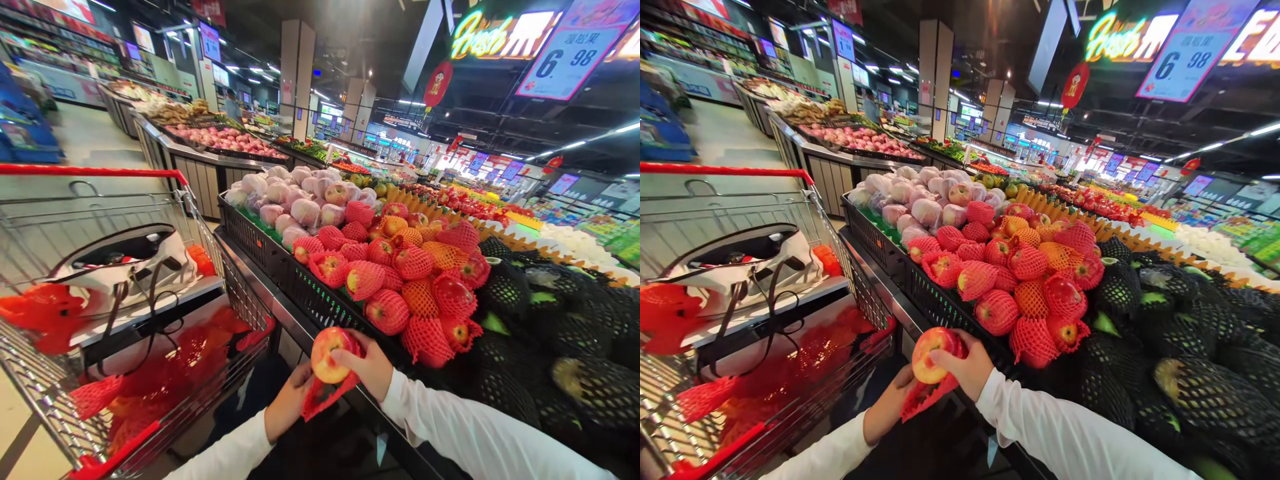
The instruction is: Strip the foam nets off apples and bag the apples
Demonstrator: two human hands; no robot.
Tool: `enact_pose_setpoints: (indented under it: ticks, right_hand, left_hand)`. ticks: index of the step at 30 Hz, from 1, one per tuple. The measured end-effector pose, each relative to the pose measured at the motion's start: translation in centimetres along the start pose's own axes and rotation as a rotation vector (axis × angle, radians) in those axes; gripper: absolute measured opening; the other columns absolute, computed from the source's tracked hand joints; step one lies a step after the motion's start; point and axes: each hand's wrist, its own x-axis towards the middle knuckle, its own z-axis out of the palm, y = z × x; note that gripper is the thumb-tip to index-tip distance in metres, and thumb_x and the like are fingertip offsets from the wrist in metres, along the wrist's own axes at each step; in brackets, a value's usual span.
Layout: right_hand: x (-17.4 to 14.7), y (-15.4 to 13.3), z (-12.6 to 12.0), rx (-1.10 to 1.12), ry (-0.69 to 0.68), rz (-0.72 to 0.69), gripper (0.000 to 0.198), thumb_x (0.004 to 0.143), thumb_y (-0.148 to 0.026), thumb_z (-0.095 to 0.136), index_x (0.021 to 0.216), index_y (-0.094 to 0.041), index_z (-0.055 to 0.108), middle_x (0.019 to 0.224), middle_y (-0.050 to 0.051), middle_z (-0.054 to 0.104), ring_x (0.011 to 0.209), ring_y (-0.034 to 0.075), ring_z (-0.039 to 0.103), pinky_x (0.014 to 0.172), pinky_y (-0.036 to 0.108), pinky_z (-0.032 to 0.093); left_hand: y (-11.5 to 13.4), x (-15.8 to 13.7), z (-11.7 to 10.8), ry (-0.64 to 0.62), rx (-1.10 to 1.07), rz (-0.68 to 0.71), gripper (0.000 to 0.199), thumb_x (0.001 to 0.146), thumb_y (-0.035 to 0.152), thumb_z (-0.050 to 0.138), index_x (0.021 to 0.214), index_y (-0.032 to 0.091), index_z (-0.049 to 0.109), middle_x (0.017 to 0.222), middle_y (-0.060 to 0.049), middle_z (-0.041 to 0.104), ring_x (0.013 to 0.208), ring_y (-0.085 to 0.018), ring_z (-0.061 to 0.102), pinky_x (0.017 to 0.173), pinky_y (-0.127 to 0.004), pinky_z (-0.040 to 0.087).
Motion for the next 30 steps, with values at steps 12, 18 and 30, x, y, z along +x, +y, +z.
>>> enact_pose_setpoints:
  ticks: [12,18,30]
  right_hand:
    - [-0.4,-0.6,0.2,-0.030,-0.050,0.024,0.045,0.052,-0.030,0.080,0.092,-0.017,0.065,0.087,0.002,0.072,0.083,0.020,0.066,0.085,0.037,0.053]
    - [-0.4,-0.6,0.0,-0.047,-0.097,-0.058,0.047,0.056,-0.029,0.078,0.100,-0.018,0.065,0.090,0.001,0.072,0.086,0.021,0.066,0.085,0.037,0.054]
    - [-1.3,-0.1,-0.1,-0.141,-0.135,-0.138,0.098,0.052,-0.021,0.079,0.139,-0.019,0.033,0.106,0.004,0.060,0.095,0.020,0.062,0.096,0.042,0.048]
  left_hand:
    - [3.6,2.0,-2.4,-0.214,0.546,0.468,0.033,0.085,0.037,0.061,0.112,0.017,0.061,0.111,-0.011,0.063,0.105,-0.025,0.060,0.094,-0.038,0.049]
    - [0.9,1.2,-2.8,-0.496,0.926,0.774,0.063,0.079,0.035,0.071,0.137,0.023,0.048,0.136,-0.014,0.053,0.120,-0.030,0.054,0.108,-0.049,0.042]
    - [3.3,0.9,-3.4,-0.172,0.704,0.746,0.038,0.095,0.045,0.044,0.116,0.020,0.063,0.112,-0.012,0.067,0.102,-0.025,0.062,0.091,-0.039,0.051]
